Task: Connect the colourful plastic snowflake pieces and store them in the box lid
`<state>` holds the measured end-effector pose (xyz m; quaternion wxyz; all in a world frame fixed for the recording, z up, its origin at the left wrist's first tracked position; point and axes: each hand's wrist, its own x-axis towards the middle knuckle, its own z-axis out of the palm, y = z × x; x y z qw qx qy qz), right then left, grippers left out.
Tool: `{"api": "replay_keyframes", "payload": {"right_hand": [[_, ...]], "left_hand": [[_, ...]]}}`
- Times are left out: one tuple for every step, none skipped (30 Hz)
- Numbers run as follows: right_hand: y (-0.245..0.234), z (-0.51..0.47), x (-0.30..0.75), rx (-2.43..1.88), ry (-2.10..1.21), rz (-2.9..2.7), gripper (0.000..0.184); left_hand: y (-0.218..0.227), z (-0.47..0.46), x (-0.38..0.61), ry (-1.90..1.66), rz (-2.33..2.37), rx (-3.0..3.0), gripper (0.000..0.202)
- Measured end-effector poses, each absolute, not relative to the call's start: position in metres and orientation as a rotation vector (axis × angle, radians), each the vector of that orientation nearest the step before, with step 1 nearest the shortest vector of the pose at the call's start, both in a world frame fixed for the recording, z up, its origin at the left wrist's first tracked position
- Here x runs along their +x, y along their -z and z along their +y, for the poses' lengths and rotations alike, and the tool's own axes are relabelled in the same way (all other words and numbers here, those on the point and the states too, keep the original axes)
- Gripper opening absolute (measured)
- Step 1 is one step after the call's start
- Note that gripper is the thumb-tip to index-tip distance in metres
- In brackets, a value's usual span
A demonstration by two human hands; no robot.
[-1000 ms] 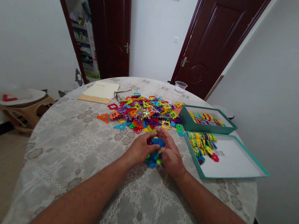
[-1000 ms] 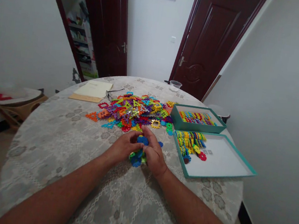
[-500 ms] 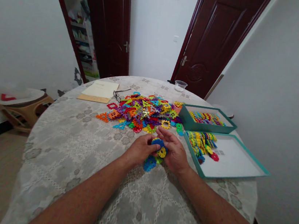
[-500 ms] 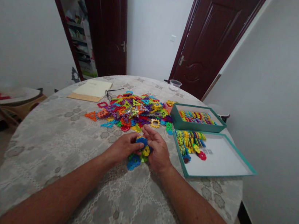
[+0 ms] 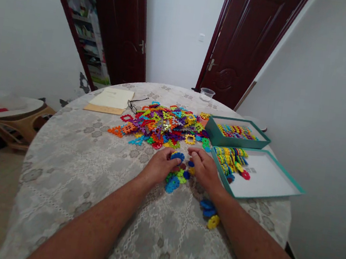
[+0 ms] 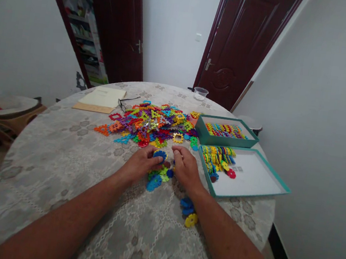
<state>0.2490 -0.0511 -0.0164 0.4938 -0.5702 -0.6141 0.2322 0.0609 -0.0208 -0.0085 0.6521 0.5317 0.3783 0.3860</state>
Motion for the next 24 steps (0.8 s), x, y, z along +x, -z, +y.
{"api": "replay_keyframes", "payload": {"right_hand": [[0.016,-0.05,0.249,-1.383,-0.512,-1.518,0.035],[0.016,-0.049,0.248,-1.38,-0.466,-1.54,0.035],[0.017,-0.047,0.247,-1.379,-0.43,-1.56,0.035],[0.017,-0.045,0.245,-1.381,-0.401,-1.576,0.035],[0.017,-0.043,0.243,-1.384,-0.377,-1.587,0.035],[0.016,-0.041,0.242,-1.384,-0.362,-1.594,0.035],[0.013,-0.041,0.241,-1.383,-0.355,-1.591,0.035],[0.008,-0.042,0.241,-1.381,-0.356,-1.585,0.035],[0.001,-0.045,0.243,-1.385,-0.365,-1.588,0.035],[-0.008,-0.05,0.246,-1.394,-0.378,-1.612,0.034],[-0.019,-0.058,0.25,-1.41,-0.393,-1.666,0.033],[-0.031,-0.068,0.256,-1.434,-0.407,-1.751,0.031],[-0.042,-0.08,0.262,-1.462,-0.412,-1.866,0.029],[-0.053,-0.094,0.269,-1.493,-0.419,-1.998,0.026],[-0.061,-0.11,0.276,-1.53,-0.438,-2.107,0.025],[-0.066,-0.126,0.283,-1.582,-0.479,-2.191,0.025],[-0.069,-0.142,0.29,-1.639,-0.53,-2.244,0.029],[-0.068,-0.157,0.295,-1.684,-0.581,-2.276,0.037],[-0.065,-0.171,0.3,-1.717,-0.632,-2.292,0.048],[-0.06,-0.182,0.303,-1.743,-0.672,-2.293,0.06],[-0.054,-0.191,0.306,-1.763,-0.7,-2.287,0.071],[-0.047,-0.197,0.307,-1.78,-0.719,-2.274,0.078],[-0.041,-0.2,0.307,-1.796,-0.728,-2.259,0.082],[-0.035,-0.2,0.306,-1.807,-0.732,-2.245,0.08]], "left_hand": [[0.009,-0.019,0.061,-0.891,0.857,1.199,0.022],[0.01,-0.018,0.061,-0.904,0.865,1.205,0.023],[0.01,-0.017,0.061,-0.917,0.884,1.222,0.024],[0.011,-0.016,0.06,-0.928,0.908,1.245,0.024],[0.012,-0.015,0.06,-0.936,0.93,1.267,0.024],[0.013,-0.014,0.06,-0.942,0.943,1.283,0.024],[0.014,-0.012,0.059,-0.948,0.945,1.291,0.023],[0.015,-0.011,0.059,-0.953,0.938,1.296,0.023],[0.016,-0.01,0.058,-0.958,0.93,1.301,0.022],[0.016,-0.009,0.058,-0.962,0.928,1.31,0.021],[0.017,-0.008,0.057,-0.964,0.93,1.323,0.02],[0.016,-0.008,0.057,-0.964,0.936,1.337,0.019],[0.016,-0.007,0.056,-0.965,0.942,1.347,0.017],[0.016,-0.006,0.056,-0.966,0.948,1.35,0.016],[0.015,-0.006,0.055,-0.97,0.953,1.346,0.016],[0.014,-0.006,0.055,-0.973,0.96,1.337,0.015],[0.014,-0.005,0.055,-0.973,0.972,1.331,0.016],[0.014,-0.005,0.054,-0.97,0.989,1.33,0.016],[0.013,-0.005,0.054,-0.968,1.009,1.337,0.015],[0.013,-0.005,0.054,-0.965,1.025,1.349,0.014],[0.014,-0.005,0.055,-0.967,1.037,1.359,0.014],[0.014,-0.005,0.055,-0.972,1.04,1.362,0.014],[0.014,-0.005,0.055,-0.981,1.035,1.353,0.014],[0.014,-0.006,0.056,-0.987,1.024,1.338,0.014]]}}
